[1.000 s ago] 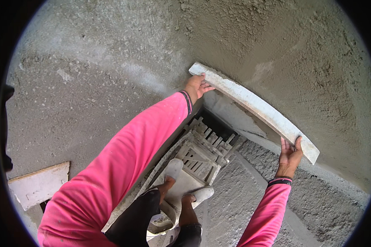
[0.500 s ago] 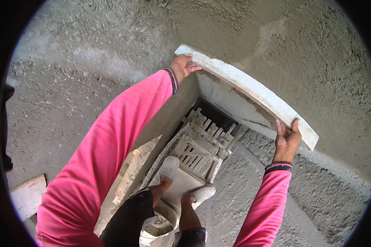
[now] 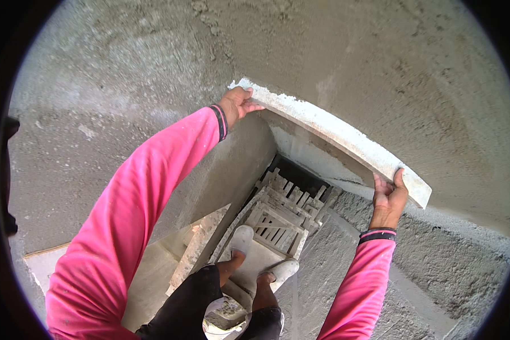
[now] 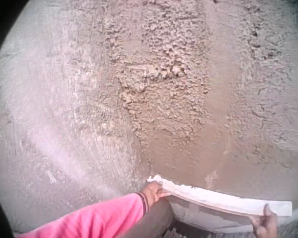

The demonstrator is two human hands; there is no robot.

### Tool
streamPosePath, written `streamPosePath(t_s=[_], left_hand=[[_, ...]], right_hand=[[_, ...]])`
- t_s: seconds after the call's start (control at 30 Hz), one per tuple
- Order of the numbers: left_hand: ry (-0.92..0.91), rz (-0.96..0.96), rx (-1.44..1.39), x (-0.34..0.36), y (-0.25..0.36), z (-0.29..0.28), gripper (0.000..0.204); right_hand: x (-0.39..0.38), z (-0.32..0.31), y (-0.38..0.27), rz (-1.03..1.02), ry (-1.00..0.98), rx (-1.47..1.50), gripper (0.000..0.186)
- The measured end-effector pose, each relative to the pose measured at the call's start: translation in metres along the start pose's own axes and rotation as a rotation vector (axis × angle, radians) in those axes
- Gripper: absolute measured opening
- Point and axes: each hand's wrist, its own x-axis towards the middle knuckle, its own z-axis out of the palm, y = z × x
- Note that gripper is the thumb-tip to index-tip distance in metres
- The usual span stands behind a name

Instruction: The person scoops wet cement from a bucket with a trowel and applies it to the curved inner wall of a spiral staircase. They then use a long straightedge to level and smooth the plastered surface repeatedly.

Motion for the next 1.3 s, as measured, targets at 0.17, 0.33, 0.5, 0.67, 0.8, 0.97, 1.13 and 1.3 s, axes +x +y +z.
streamPosePath(t_s=[0.17, 0.33, 0.5, 0.67, 0.8, 0.97, 1.13, 1.3], left_hand=[[-0.01, 0.063, 0.061, -0.048, 0.04, 0.021, 0.034], [-0.056, 0.03, 0.16, -0.091, 0.075, 0.039, 0.032], [-0.075, 0.022, 0.111, -0.124, 0.097, 0.053, 0.029], [-0.11, 0.072, -0.013, -0.139, 0.084, 0.049, 0.025], [-0.035, 0.062, -0.078, -0.114, 0.062, 0.03, 0.027], [-0.031, 0.04, -0.197, -0.075, 0.047, 0.017, 0.029], [-0.11, 0.018, -0.151, -0.085, 0.069, 0.021, 0.029], [-0.155, 0.029, -0.066, -0.141, 0.099, 0.056, 0.027]], right_hand=[[-0.036, 0.03, -0.035, 0.012, 0.034, 0.039, 0.044], [-0.06, 0.051, -0.064, 0.019, 0.031, 0.038, 0.044], [-0.08, 0.057, -0.099, -0.015, -0.014, 0.1, 0.042], [-0.095, 0.063, -0.111, -0.057, -0.051, 0.005, 0.042], [-0.086, 0.063, -0.079, -0.017, 0.081, -0.12, 0.045], [-0.061, 0.055, -0.054, -0.034, 0.043, 0.026, 0.04], [-0.067, 0.054, -0.07, -0.037, -0.003, 0.1, 0.047], [-0.09, 0.065, -0.119, -0.035, -0.004, 0.143, 0.046]])
